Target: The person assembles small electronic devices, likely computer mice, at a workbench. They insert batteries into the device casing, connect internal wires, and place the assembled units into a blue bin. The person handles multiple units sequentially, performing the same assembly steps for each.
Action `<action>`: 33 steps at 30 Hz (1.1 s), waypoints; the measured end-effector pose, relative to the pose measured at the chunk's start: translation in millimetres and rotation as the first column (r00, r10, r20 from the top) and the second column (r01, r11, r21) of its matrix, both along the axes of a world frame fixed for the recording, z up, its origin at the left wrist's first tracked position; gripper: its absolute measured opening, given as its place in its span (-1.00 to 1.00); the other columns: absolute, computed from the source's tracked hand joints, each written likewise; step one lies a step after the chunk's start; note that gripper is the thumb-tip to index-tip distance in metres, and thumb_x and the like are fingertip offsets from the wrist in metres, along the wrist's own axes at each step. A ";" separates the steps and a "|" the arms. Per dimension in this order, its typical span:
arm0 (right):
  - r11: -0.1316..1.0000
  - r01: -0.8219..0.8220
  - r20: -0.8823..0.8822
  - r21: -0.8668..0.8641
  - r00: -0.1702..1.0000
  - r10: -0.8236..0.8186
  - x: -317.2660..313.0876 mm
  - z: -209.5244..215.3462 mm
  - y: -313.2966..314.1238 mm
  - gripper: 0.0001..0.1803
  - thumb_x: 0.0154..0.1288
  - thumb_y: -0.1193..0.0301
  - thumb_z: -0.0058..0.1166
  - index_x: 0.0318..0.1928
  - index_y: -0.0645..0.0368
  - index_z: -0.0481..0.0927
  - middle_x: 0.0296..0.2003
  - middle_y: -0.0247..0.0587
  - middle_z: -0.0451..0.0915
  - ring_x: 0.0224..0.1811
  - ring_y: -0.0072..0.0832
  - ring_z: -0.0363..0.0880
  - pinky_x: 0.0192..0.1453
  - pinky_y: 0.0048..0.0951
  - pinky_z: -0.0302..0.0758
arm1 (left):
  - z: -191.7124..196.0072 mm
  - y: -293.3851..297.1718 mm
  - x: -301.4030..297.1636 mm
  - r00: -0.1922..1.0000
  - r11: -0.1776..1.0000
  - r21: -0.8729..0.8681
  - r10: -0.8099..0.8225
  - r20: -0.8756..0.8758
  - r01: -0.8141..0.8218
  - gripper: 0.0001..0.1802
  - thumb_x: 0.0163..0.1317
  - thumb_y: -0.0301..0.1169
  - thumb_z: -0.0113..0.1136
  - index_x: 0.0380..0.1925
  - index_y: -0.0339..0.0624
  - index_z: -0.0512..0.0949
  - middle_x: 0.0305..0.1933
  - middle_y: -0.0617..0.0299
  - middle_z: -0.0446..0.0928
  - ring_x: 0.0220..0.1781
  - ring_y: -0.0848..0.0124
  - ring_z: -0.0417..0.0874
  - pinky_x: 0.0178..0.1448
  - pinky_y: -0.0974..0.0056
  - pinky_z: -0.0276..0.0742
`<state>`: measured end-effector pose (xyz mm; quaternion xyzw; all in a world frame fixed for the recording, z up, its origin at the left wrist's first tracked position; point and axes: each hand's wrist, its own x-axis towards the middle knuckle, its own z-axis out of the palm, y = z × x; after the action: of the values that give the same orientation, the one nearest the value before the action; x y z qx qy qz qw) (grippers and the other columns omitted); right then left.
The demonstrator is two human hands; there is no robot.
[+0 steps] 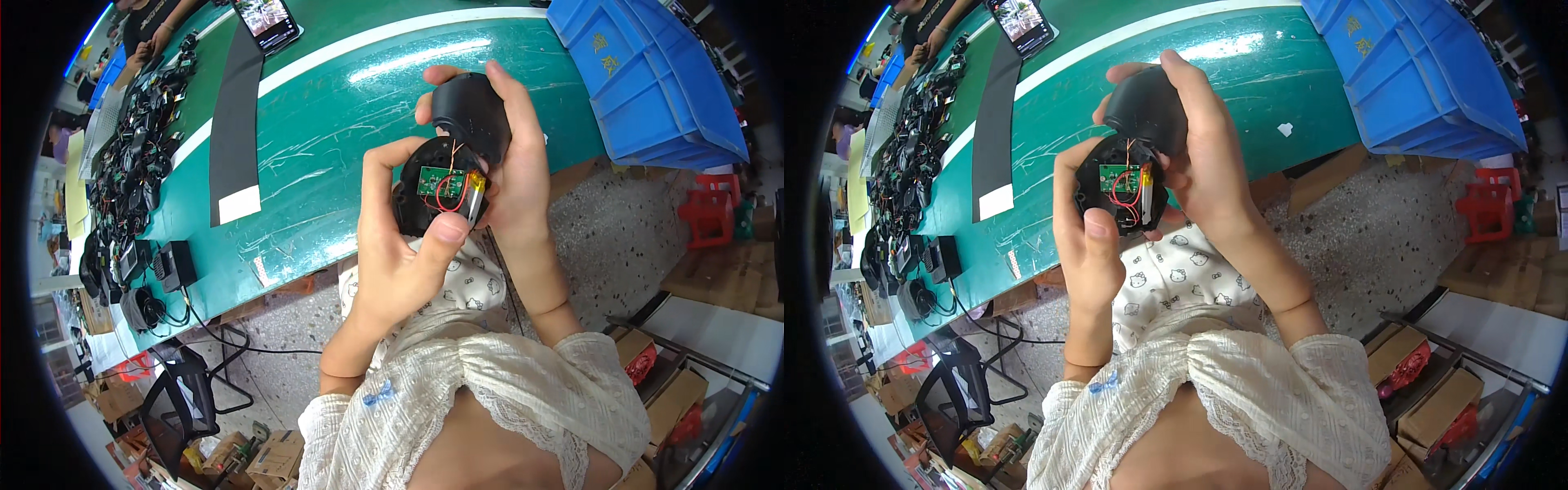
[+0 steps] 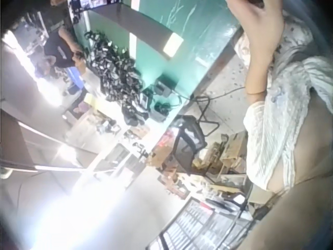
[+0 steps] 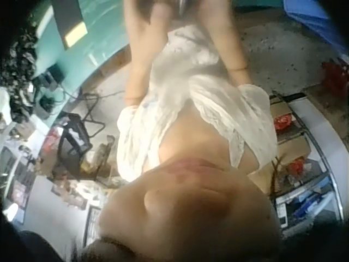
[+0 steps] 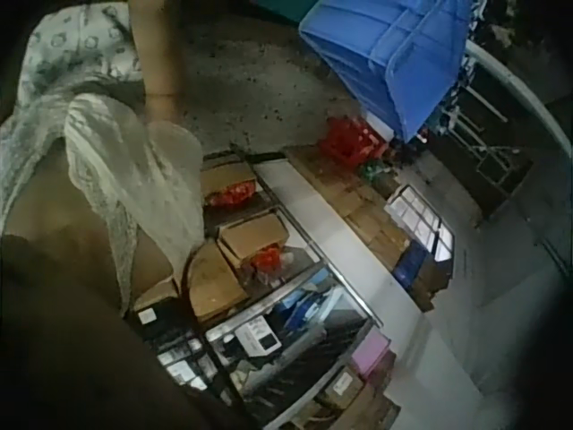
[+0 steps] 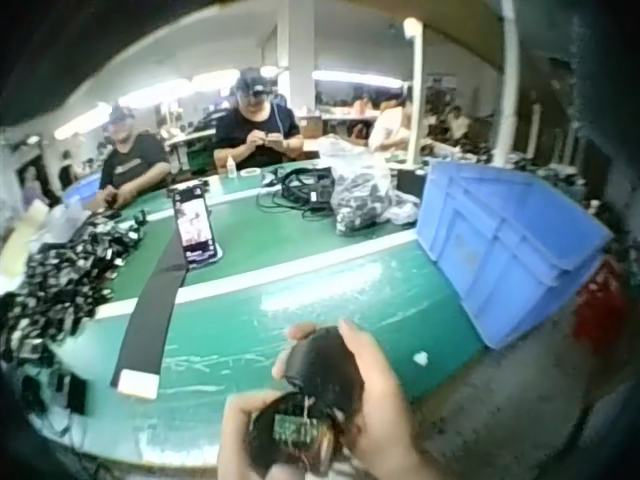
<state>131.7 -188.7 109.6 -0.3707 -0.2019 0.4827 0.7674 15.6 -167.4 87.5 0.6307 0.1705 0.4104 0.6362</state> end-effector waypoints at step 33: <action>0.991 -0.012 -0.291 0.135 0.955 0.051 25.1 -2.7 23.1 -0.55 0.26 0.03 -0.18 -0.14 0.17 0.45 -0.42 -0.24 0.52 -0.50 -0.60 0.50 -0.42 -0.56 0.48 | 0.5 19.1 8.4 0.994 0.992 -0.076 -0.107 -0.029 0.105 -0.25 0.03 -0.43 0.29 0.13 -0.34 0.06 0.05 -0.01 0.31 -0.14 0.48 0.47 -0.26 0.47 0.47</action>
<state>156.8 -165.5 106.9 -0.2402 -0.1229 0.5303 0.8037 24.0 -148.3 88.0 0.6215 0.1625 0.3589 0.6772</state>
